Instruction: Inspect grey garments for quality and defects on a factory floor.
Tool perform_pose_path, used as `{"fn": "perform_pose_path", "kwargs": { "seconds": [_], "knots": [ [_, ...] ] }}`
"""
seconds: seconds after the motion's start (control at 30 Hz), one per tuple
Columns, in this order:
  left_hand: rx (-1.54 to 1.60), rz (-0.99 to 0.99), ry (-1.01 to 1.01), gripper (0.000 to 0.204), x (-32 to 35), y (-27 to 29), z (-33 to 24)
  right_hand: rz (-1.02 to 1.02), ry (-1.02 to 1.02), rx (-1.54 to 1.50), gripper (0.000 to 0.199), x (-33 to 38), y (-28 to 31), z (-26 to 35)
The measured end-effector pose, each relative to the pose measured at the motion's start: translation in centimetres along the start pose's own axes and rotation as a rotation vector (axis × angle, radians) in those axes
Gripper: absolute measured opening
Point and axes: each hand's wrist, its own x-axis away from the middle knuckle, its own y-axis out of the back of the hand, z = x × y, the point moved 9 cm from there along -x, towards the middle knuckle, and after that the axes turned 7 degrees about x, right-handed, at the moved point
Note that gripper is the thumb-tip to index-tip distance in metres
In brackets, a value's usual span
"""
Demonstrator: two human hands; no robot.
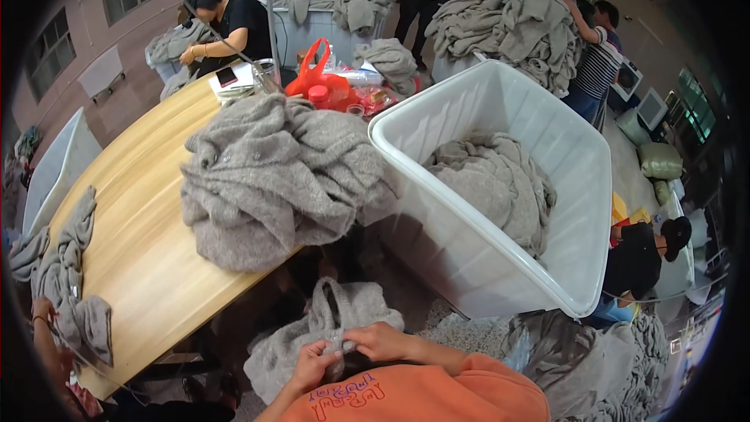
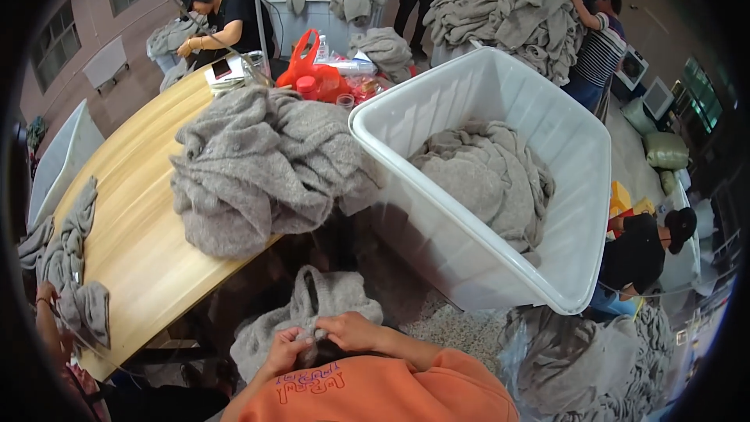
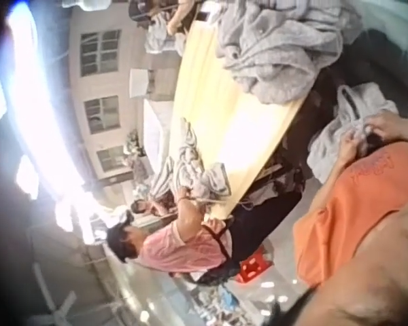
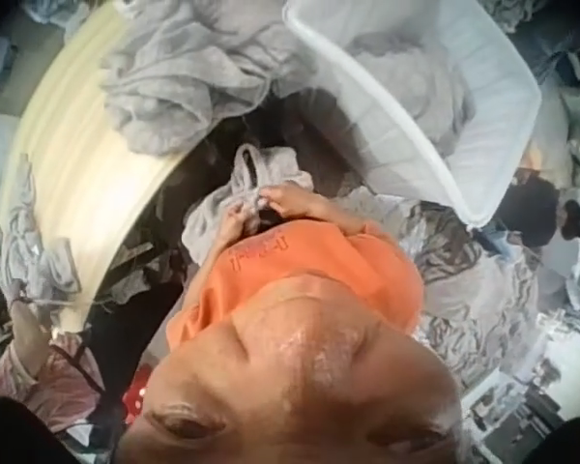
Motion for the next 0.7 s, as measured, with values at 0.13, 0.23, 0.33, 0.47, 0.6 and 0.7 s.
{"fn": "perform_pose_path", "kwargs": {
  "seconds": [0.13, 0.23, 0.33, 0.47, 0.6, 0.7],
  "knots": [
    [-0.089, -0.027, -0.052, 0.001, -0.6, -0.5, -1.5, 0.148, 0.143, -0.023, 0.018, -0.4, -1.7, 0.5],
    [-0.143, -0.060, -0.042, 0.001, -1.3, -0.8, -2.2, 0.243, 0.264, -0.148, 0.014, 0.2, -2.5, 1.9],
    [-0.241, -0.038, 0.009, 0.003, -2.3, -1.3, -1.7, 0.046, 0.236, -0.042, 0.013, -0.3, -1.0, 1.9],
    [-0.296, 0.031, 0.078, 0.014, -3.1, -1.3, 0.1, -0.320, 0.218, -0.029, 0.017, -0.2, 2.0, 1.5],
    [0.017, 0.092, 0.079, 0.017, -3.5, -0.8, 1.6, -0.362, 0.202, 0.046, 0.020, 0.1, 1.8, 0.5],
    [-0.017, 0.051, 0.041, 0.012, -3.8, 0.4, 1.5, -0.299, 0.205, 0.039, 0.020, 0.0, 0.7, 0.3]
  ]
}}
